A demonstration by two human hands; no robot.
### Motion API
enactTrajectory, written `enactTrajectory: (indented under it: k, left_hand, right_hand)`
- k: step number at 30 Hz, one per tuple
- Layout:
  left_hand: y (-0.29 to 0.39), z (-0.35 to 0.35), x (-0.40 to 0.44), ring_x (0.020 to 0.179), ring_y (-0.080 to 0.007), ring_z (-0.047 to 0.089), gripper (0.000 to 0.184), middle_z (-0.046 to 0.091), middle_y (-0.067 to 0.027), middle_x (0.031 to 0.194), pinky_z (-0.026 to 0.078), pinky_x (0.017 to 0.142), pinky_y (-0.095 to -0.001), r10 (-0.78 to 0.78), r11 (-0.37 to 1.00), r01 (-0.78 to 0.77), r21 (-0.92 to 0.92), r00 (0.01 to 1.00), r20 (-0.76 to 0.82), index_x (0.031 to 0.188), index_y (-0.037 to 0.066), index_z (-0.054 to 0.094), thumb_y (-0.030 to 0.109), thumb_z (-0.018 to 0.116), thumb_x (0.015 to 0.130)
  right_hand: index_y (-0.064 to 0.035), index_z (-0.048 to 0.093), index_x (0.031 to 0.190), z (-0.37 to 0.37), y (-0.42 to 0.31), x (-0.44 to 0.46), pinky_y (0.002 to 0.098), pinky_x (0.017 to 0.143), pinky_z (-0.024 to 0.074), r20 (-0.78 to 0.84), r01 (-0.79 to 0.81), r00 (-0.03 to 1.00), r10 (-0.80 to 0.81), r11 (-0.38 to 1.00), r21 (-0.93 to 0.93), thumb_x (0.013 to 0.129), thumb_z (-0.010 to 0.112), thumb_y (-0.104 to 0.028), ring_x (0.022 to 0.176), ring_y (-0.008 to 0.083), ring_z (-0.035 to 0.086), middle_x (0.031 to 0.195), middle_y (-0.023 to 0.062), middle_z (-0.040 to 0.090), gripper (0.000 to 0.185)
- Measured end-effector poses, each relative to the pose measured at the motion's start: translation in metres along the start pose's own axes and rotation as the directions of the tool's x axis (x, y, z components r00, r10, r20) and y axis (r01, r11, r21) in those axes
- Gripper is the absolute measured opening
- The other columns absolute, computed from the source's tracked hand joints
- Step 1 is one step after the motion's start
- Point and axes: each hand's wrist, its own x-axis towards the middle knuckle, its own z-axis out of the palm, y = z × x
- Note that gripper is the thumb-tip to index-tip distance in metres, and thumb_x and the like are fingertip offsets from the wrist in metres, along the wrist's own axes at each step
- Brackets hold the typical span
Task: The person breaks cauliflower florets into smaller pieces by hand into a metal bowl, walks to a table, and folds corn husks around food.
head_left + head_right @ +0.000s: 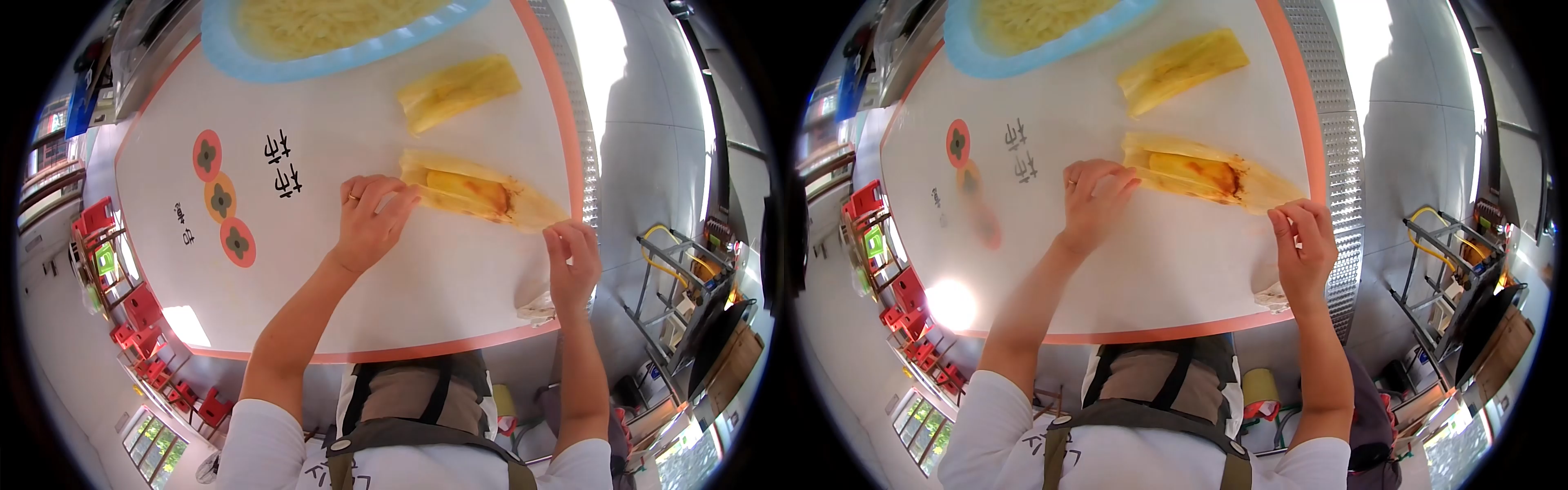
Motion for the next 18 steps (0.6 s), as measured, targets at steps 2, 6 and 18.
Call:
enactTrajectory:
  k: [2,6,18]
  left_hand:
    - [0.006,-0.006,-0.001,0.076,-0.0182,0.051,0.024,0.053,-0.0020,0.088,0.038,0.069,-0.0314,-0.110,0.992,0.110,-0.056,0.994,0.003,0.096,0.010,0.058,0.004,0.067,0.074]
    - [0.029,-0.014,-0.015,0.075,-0.0182,0.053,0.025,0.054,-0.0061,0.090,0.043,0.066,-0.0295,-0.494,0.841,0.494,-0.221,0.867,0.061,0.102,0.007,0.055,0.008,0.065,0.079]
    - [0.073,-0.037,-0.008,0.093,-0.0195,0.059,0.028,0.059,-0.0113,0.104,0.049,0.078,-0.0296,-0.651,-0.311,0.819,-0.481,0.185,0.736,0.111,-0.003,0.054,0.016,0.050,0.091]
  right_hand:
    - [-0.0016,0.058,0.077,-0.004,0.002,0.008,0.0217,0.053,0.0412,-0.036,-0.006,0.999,0.006,1.000,0.000,0.080,0.067,-0.010,0.062,0.0105,0.050,0.084,0.0050,0.057,0.013]
    - [-0.0005,0.055,0.071,-0.007,-0.001,0.031,0.0247,0.058,0.0431,-0.054,-0.008,0.998,0.007,1.000,-0.021,0.083,0.064,-0.011,0.068,0.0129,0.053,0.086,0.0065,0.057,0.018]
    - [-0.0053,0.061,0.101,-0.001,-0.011,0.065,0.0267,0.066,0.0455,0.145,-0.134,0.983,0.116,0.983,0.125,0.084,0.060,-0.011,0.082,0.0158,0.056,0.099,0.0064,0.057,0.017]
